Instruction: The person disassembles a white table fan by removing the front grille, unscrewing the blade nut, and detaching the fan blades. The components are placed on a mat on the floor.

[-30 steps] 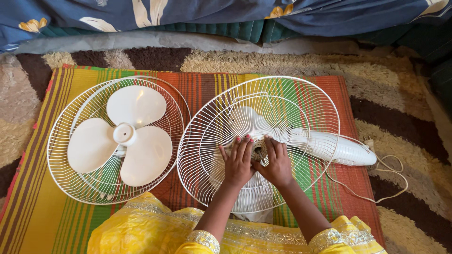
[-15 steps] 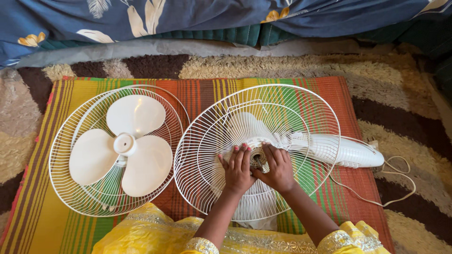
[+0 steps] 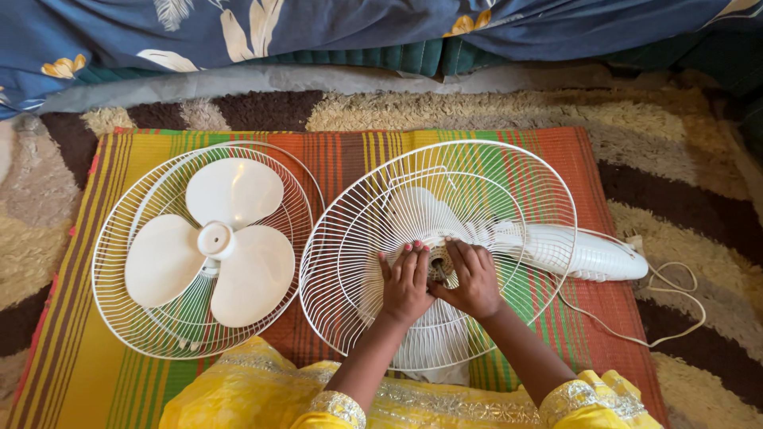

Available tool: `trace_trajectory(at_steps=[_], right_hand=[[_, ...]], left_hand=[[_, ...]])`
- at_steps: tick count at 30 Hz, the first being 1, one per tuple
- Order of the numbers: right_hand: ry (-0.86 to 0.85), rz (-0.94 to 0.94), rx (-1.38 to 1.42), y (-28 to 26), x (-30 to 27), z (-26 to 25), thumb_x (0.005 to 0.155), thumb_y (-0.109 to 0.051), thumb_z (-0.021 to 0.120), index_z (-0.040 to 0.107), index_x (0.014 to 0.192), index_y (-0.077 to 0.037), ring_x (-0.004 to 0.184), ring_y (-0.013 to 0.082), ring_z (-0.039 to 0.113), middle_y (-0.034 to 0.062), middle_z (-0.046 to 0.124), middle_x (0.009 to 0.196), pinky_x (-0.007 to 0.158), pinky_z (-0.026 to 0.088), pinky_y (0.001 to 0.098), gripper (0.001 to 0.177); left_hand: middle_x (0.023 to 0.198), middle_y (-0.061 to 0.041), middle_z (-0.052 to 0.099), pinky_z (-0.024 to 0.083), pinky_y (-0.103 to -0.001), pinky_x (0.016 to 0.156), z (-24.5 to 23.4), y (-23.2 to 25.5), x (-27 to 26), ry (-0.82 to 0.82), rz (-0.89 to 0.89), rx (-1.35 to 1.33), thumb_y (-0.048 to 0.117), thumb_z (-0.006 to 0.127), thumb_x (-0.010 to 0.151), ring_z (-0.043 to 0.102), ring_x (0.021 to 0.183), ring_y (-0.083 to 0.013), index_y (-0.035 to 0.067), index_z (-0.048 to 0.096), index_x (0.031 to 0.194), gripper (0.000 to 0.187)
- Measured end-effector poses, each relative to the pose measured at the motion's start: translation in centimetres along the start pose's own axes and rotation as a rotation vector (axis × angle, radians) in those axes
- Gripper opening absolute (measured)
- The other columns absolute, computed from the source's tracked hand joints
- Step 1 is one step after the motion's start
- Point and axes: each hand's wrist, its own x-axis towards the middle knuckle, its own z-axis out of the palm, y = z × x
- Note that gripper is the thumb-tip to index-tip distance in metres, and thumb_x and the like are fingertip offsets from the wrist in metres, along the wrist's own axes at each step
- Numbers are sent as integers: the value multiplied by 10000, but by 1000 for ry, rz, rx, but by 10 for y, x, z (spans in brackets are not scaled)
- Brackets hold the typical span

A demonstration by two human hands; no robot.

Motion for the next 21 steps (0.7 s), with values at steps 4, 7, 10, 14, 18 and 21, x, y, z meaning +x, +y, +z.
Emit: trace_trajectory(at_steps=[4, 7, 10, 14, 18, 21], right_hand=[[-9, -2, 7, -2, 0, 0, 619, -388, 884, 584, 1329, 51, 1040, 319, 580, 169, 601, 1249, 890, 486, 453, 887], [-1, 25, 16, -1, 0, -2, 627, -373, 886, 585, 1343, 28, 1060, 321, 582, 151, 604, 1253, 921, 489, 452, 875], [20, 53, 3, -7, -1, -6, 661, -417, 903, 569, 1371, 28, 1095, 324, 586, 151, 601, 1266, 935, 483, 463, 902], [61, 121, -55, -22, -4, -6, 650, -403, 911, 557, 1376, 27, 1120, 345, 582, 166, 598, 1255, 948, 478, 478, 915], [88, 223, -62, -35, -7, -1, 675, -371, 908, 519, 1411, 54, 1145, 355, 575, 211, 584, 1273, 969, 488, 479, 934], [118, 324, -46, -42, -11, 14, 729, -401, 912, 444, 1464, 64, 1200, 367, 537, 233, 542, 1298, 997, 492, 498, 987]], left_hand=[[1453, -143, 512, 100, -638, 1247, -7, 4, 0, -15, -21, -68, 391, 772, 871, 432, 1420, -304, 31, 456, 1491, 783], [1457, -115, 534, 154, -613, 1255, -11, 6, 2, -76, -35, -31, 354, 774, 825, 460, 1418, -287, 54, 466, 1499, 799], [1477, -107, 526, 178, -601, 1266, -19, 4, 7, -129, -8, -31, 350, 776, 831, 458, 1427, -274, 71, 459, 1509, 798], [1502, -115, 493, 167, -612, 1245, -38, 2, 17, -228, 1, -70, 349, 771, 837, 420, 1449, -289, 61, 434, 1523, 817], [1624, -106, 355, 125, -589, 1240, -66, 0, 41, -514, 50, 23, 376, 737, 803, 307, 1511, -274, 73, 343, 1584, 925], [1681, -86, 262, 113, -593, 1230, -94, -8, 59, -596, 128, 195, 360, 695, 853, 225, 1545, -268, 123, 274, 1607, 896]])
